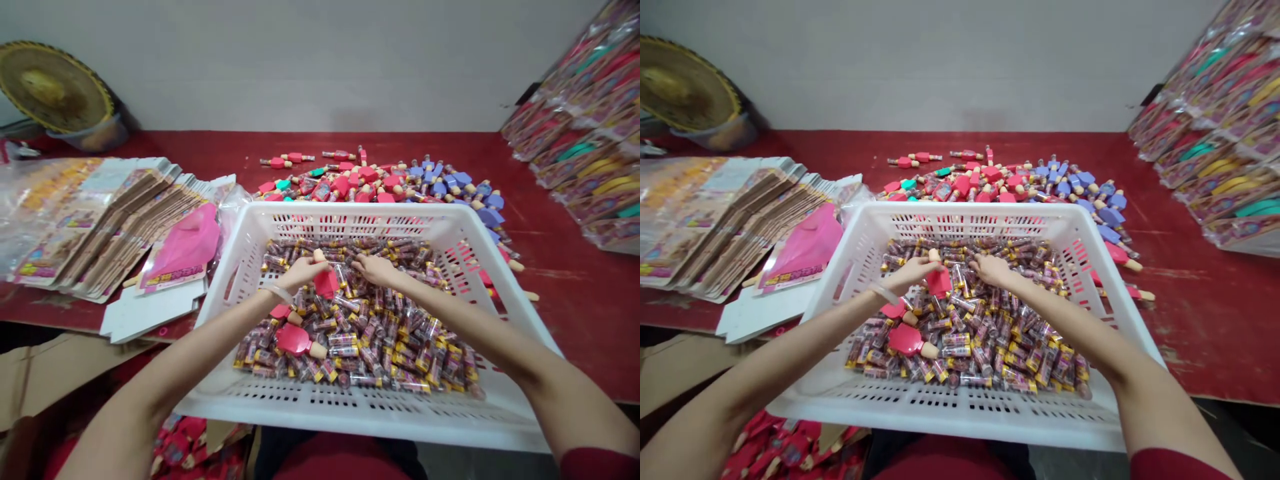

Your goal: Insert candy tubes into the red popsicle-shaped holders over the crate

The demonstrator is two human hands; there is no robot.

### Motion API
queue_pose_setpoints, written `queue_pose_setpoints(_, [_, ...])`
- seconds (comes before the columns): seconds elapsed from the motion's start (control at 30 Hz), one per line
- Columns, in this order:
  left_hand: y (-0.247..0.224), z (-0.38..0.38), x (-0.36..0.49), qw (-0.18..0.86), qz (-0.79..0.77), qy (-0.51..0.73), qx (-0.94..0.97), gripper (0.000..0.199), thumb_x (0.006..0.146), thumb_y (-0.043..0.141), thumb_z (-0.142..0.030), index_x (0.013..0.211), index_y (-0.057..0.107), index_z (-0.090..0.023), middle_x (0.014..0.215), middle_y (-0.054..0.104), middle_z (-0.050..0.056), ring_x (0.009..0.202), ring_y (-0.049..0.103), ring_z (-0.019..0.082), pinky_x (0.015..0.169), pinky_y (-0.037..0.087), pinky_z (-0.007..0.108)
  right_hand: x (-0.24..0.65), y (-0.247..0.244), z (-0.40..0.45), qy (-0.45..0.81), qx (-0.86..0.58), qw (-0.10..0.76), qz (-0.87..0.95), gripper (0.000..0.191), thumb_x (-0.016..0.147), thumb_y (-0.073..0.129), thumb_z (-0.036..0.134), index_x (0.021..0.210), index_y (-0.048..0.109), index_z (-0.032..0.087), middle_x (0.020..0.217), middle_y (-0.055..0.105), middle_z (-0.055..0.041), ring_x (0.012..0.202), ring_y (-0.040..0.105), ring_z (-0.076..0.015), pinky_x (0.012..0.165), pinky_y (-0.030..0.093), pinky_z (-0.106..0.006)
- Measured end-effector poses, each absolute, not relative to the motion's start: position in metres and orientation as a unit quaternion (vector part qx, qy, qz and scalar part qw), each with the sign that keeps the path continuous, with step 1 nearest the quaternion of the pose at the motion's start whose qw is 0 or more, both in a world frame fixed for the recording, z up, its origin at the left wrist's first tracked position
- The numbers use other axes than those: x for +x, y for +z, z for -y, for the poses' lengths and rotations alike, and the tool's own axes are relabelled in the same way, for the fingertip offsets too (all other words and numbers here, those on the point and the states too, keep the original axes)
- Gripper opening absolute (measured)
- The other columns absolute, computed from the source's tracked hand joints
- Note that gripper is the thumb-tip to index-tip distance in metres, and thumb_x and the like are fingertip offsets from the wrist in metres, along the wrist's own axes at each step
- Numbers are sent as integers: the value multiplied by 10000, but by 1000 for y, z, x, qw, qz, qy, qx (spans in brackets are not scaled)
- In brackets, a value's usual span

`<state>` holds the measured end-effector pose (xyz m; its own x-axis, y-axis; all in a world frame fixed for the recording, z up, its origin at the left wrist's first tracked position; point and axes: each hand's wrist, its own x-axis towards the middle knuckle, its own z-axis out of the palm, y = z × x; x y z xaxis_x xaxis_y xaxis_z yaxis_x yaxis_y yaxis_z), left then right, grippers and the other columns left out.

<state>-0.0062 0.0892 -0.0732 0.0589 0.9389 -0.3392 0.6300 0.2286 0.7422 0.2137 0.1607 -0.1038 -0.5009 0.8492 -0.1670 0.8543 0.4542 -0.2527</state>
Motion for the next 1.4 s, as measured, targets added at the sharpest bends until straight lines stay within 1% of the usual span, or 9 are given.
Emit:
queue_pose_setpoints(0.2, [-43,-48,-21,700,-510,444,231,436,740,768,-464,980,617,-133,853,648,62,638,577,101,499,468,174,230,-58,-81,-172,406,-143,-886,422,974,406,261,1360,311,123,995,660,-120,711,652,-231,615,488,-311])
queue_pose_setpoints(0.37, [-30,-21,5,705,-469,498,188,385,735,804,-423,915,639,-126,837,671,63,660,618,123,579,575,227,237,-42,-40,-106,331,-239,-907,362,1021,425,288,1357,403,156,1219,615,-166,970,660,-282,788,546,-392])
queue_pose_setpoints(0.5, [-23,-11,11,706,-468,475,238,388,709,822,-419,884,665,-110,794,671,66,656,634,136,571,583,225,245,-46,-44,-35,308,-262,-914,357,1038,447,301,1354,435,136,1119,651,-157,893,660,-265,729,543,-374])
queue_pose_setpoints(0.8, [-28,-10,18,711,-529,433,165,288,895,628,-384,892,629,-96,698,640,63,495,564,100,447,529,192,241,-33,-53,33,185,-255,-949,262,1013,429,136,1256,521,102,859,633,-103,728,566,-214,648,460,-346])
queue_pose_setpoints(0.93, [-23,-5,26,676,-551,470,136,269,906,605,-359,890,609,-91,716,635,67,491,548,102,429,519,205,238,-32,-45,26,224,-265,-937,257,1010,435,170,1218,556,82,875,642,-130,753,588,-228,648,484,-350])
queue_pose_setpoints(1.03, [-21,-1,30,672,-546,482,134,265,892,619,-365,894,599,-101,685,624,52,490,546,109,419,499,205,239,-32,-42,-60,248,-264,-930,301,1013,431,214,1256,558,88,958,664,-155,794,622,-235,663,504,-353])
queue_pose_setpoints(1.17, [-26,3,29,657,-532,502,183,356,837,678,-453,847,599,-106,647,603,34,493,541,110,409,465,196,240,-31,-43,-369,320,-251,-836,349,978,540,374,1237,613,151,1060,672,-119,864,637,-226,709,520,-340])
queue_pose_setpoints(1.3, [-27,0,16,674,-485,484,275,443,779,727,-524,784,637,-90,643,611,45,538,563,120,454,479,207,245,-30,-51,-640,341,-151,-672,446,950,556,530,1164,648,149,709,590,-20,520,473,-118,455,362,-223])
queue_pose_setpoints(1.4, [-24,-9,2,727,-452,420,299,400,734,786,-469,771,660,-91,687,646,62,609,609,143,545,518,234,249,-28,-58,-614,337,-131,-701,471,959,527,552,1170,631,145,678,565,-10,482,423,-108,442,323,-222])
